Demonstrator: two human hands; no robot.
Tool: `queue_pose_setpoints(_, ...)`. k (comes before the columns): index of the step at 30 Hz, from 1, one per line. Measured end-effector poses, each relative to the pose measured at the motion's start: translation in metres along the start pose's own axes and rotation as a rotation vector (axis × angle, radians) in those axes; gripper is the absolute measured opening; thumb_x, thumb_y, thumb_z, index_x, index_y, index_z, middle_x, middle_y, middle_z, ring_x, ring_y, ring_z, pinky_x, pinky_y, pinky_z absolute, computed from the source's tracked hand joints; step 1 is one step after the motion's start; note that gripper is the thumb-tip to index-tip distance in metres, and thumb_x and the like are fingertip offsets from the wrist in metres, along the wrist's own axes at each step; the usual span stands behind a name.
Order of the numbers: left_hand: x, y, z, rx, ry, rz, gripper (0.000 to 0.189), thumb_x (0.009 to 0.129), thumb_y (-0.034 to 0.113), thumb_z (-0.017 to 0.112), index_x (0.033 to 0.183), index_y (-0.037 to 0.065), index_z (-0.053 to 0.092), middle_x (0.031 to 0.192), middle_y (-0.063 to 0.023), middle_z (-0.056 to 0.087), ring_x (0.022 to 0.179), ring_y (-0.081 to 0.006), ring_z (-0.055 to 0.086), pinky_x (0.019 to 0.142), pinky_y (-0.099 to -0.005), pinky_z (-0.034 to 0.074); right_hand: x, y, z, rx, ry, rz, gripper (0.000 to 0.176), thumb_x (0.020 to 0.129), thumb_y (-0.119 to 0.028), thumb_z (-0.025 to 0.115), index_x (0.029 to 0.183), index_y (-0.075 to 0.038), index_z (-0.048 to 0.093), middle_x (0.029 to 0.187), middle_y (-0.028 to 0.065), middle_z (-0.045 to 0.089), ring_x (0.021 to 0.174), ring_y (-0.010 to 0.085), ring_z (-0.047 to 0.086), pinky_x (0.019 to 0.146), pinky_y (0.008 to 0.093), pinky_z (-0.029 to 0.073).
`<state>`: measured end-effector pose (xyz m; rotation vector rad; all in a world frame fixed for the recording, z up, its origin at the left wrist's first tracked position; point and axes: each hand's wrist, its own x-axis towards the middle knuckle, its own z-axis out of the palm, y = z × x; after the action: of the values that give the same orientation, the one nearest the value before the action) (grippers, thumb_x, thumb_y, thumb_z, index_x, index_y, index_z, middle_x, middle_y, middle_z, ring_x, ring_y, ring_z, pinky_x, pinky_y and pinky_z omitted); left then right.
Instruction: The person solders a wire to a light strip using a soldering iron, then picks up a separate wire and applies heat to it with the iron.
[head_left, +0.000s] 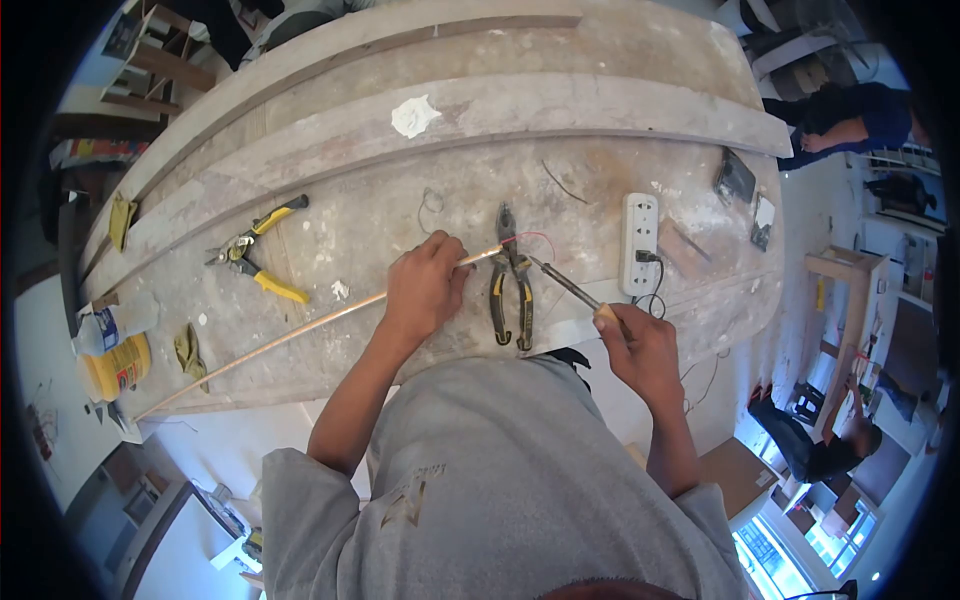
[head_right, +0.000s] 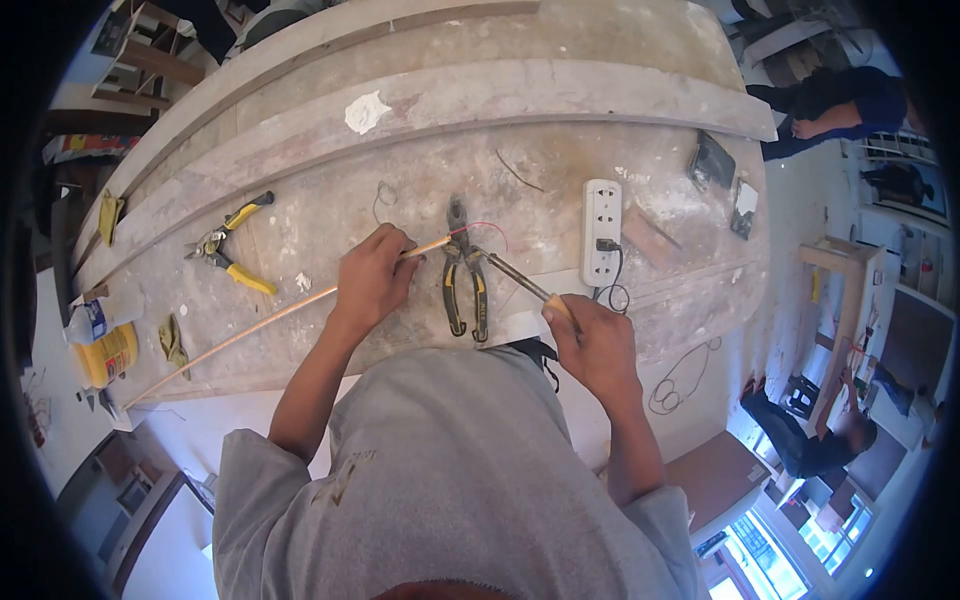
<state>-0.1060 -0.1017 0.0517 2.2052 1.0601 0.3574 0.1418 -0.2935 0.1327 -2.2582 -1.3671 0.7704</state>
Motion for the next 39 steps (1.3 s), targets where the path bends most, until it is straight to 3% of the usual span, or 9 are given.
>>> queue_pose_setpoints(9, 0.001, -0.012, 0.012, 0.009, -0.032, -0.042, 0.019, 0.087, 0.012, 0.08, 0.095, 0.005, 0.063, 0.095, -0.0124, 0.066, 0.084, -0.0371, 0.069, 0.071, -0.0484, 0.054, 0.012, 0.006, 0.02, 0.094, -0.054, 0.043, 0.025, 0.1, -0.026, 0.071, 0.101, -0.001, 0.074, 0.08, 0.0213, 0.071, 0.072, 0.0414, 0.07, 0.068, 0.0476, 0.055)
queue_pose_setpoints(39, 0.005, -0.01, 0.014, 0.001, -0.047, -0.026, 0.018, 0.087, 0.012, 0.08, 0.096, 0.005, 0.066, 0.096, -0.0111, 0.066, 0.083, -0.0356, 0.069, 0.071, -0.0472, 0.054, 0.024, 0.006, 0.029, 0.075, -0.094, 0.072, 0.026, 0.1, -0.027, 0.07, 0.102, -0.002, 0.074, 0.081, 0.021, 0.071, 0.073, 0.0419, 0.071, 0.067, 0.0485, 0.054)
